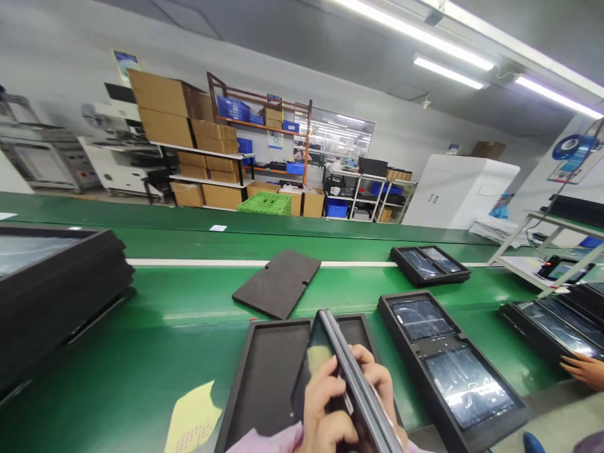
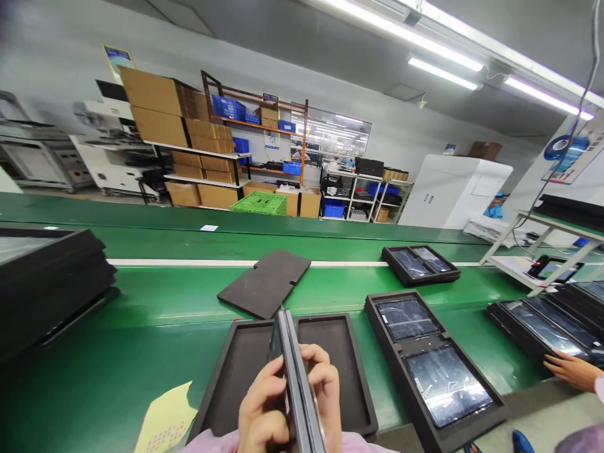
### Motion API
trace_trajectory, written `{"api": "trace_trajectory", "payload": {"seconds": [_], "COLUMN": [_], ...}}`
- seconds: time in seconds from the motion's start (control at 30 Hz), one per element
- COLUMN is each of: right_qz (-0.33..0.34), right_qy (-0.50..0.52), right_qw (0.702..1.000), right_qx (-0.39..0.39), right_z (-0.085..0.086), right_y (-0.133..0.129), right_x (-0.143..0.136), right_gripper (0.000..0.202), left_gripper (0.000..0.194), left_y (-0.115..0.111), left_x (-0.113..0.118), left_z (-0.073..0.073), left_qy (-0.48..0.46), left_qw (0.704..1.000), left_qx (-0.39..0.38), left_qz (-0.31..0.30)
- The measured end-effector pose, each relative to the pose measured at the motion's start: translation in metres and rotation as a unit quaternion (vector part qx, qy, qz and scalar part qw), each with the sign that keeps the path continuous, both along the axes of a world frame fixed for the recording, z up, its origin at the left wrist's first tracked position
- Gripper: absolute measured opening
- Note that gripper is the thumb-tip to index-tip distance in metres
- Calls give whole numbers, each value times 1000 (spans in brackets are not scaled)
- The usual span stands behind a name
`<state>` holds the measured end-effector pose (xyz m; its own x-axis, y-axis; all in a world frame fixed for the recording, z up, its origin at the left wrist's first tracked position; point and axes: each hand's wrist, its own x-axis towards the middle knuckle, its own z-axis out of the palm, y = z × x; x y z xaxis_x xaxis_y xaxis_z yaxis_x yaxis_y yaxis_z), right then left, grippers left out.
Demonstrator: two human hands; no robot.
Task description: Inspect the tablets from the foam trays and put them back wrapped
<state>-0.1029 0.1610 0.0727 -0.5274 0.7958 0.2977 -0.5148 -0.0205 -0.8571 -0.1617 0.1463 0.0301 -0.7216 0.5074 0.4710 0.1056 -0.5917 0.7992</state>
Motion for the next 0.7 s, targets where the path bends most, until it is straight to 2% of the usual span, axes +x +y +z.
{"api": "trace_trajectory", "payload": {"seconds": [0.07, 0.13, 0.2, 0.23, 0.3, 0.37, 0.4, 0.47, 0.5, 0.53, 0.6, 0.63, 0.7], "right_qz": [8, 50, 87, 82, 27, -34, -55, -81, -90, -96, -92, -85, -71], "right_qy": [-6, -39, -70, -79, -83, -72, -61, -21, 2, 21, 51, 60, 72], "right_qw": [1000, 996, 991, 991, 996, 997, 996, 996, 995, 995, 994, 994, 994], "right_qx": [-25, -64, -78, -66, -16, 25, 32, 33, 32, 30, 36, 42, 51], "right_z": [-2, -2, -1, 0, 1, 0, -1, -3, -4, -5, -6, -6, -3], "right_y": [-1, -1, -1, -1, 2, 6, 7, 9, 10, 10, 10, 11, 13], "right_x": [-1, 0, 3, 5, 10, 14, 17, 21, 22, 23, 24, 24, 23], "right_gripper": [20, 31, 45, 53, 61, 56, 52, 50, 49, 49, 49, 50, 53], "left_gripper": [22, 15, 17, 15, 8, 21, 33, 58, 66, 69, 62, 56, 49], "left_y": [-14, -27, -33, -33, -29, -22, -18, -13, -12, -12, -15, -18, -25], "left_x": [-10, -16, -18, -20, -25, -37, -46, -67, -79, -90, -109, -115, -120], "left_z": [-3, -5, -3, -1, 3, 9, 12, 17, 19, 22, 26, 29, 34], "left_qy": [69, 121, 193, 231, 294, 339, 340, 303, 271, 239, 186, 165, 131], "left_qw": [996, 988, 974, 966, 953, 939, 937, 938, 938, 936, 923, 918, 918], "left_qx": [-30, -25, -24, -27, -36, -43, -56, -126, -184, -244, -334, -352, -353], "left_qz": [53, 89, 116, 112, 71, 45, 63, 112, 114, 84, -32, -82, -125]}}
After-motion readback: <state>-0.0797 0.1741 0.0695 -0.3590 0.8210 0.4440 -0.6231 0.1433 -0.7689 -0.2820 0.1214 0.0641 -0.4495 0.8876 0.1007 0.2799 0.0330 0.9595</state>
